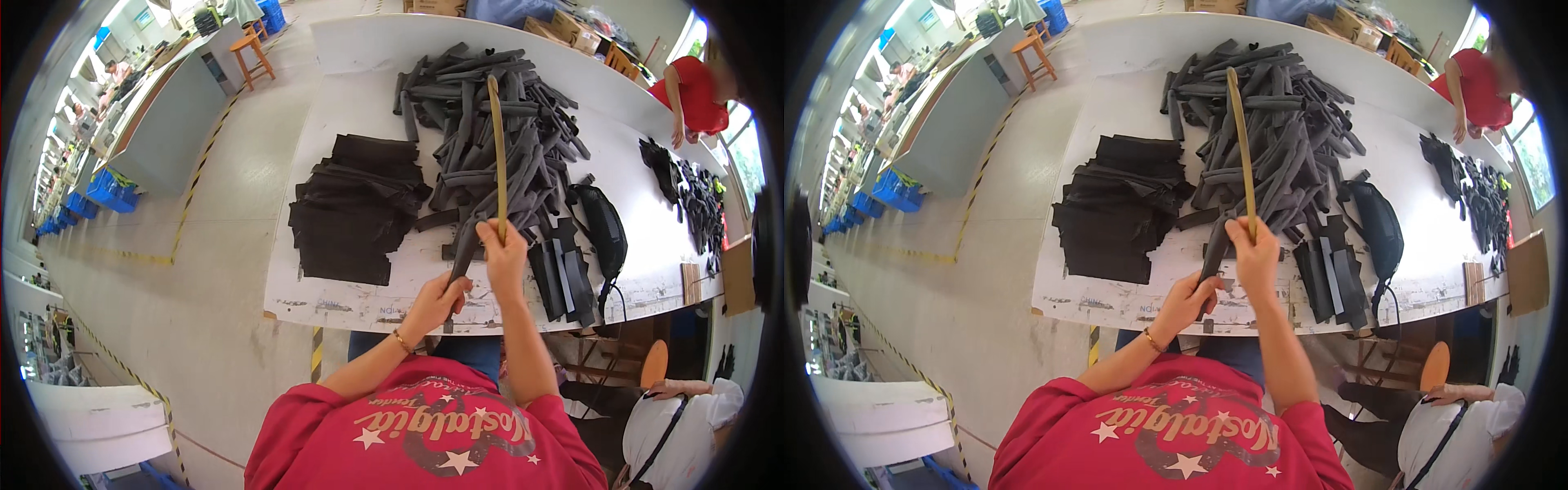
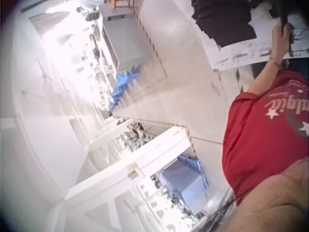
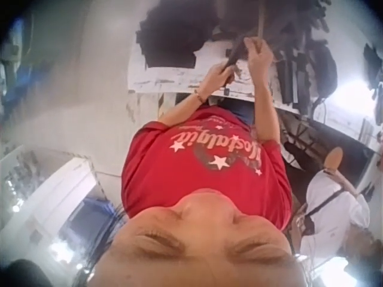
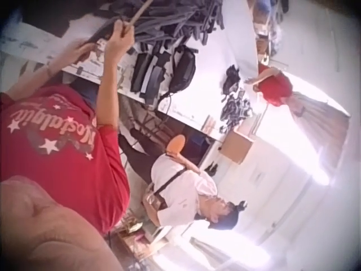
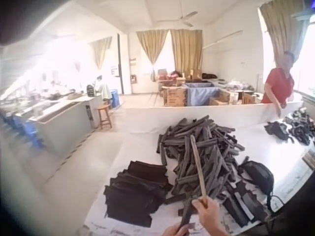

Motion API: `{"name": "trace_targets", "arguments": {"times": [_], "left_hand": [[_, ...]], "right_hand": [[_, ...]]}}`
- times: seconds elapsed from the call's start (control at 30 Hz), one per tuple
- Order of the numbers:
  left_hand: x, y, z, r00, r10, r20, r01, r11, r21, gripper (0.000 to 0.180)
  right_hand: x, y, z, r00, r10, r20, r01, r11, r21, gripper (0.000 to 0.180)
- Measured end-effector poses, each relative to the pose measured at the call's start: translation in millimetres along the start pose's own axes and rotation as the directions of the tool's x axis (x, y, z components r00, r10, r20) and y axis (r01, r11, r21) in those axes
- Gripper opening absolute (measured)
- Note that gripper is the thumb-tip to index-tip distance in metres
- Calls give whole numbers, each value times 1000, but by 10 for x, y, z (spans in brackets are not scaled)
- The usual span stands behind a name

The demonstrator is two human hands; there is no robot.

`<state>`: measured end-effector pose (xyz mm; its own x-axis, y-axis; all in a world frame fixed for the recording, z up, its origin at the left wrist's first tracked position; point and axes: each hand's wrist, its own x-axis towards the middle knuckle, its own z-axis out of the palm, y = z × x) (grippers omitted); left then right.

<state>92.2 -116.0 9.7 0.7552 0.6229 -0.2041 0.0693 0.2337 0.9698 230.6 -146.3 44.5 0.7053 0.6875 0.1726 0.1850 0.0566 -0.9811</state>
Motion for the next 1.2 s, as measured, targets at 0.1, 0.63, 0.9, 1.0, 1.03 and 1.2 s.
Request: {"name": "trace_targets", "arguments": {"times": [0.1,0.63,0.9,1.0,1.03,1.2], "left_hand": [[-5,-49,-181,993,112,-40,-110,993,43,21],[313,226,-1853,707,702,89,-260,140,956,13],[246,489,-1803,694,710,116,-283,122,951,6],[205,503,-1784,701,703,123,-290,124,949,5],[193,504,-1777,707,697,123,-290,126,949,5],[168,531,-1722,718,684,129,-294,131,947,5]], "right_hand": [[207,-142,99,999,-31,13,32,995,-90,15],[495,650,-605,989,-132,-60,102,930,-354,25],[-60,243,-820,917,-85,390,278,837,-471,16],[-134,82,-824,877,-39,480,303,819,-486,16],[-152,93,-825,860,-42,509,329,808,-488,17],[-226,148,-788,823,-149,549,415,817,-401,17]]}}
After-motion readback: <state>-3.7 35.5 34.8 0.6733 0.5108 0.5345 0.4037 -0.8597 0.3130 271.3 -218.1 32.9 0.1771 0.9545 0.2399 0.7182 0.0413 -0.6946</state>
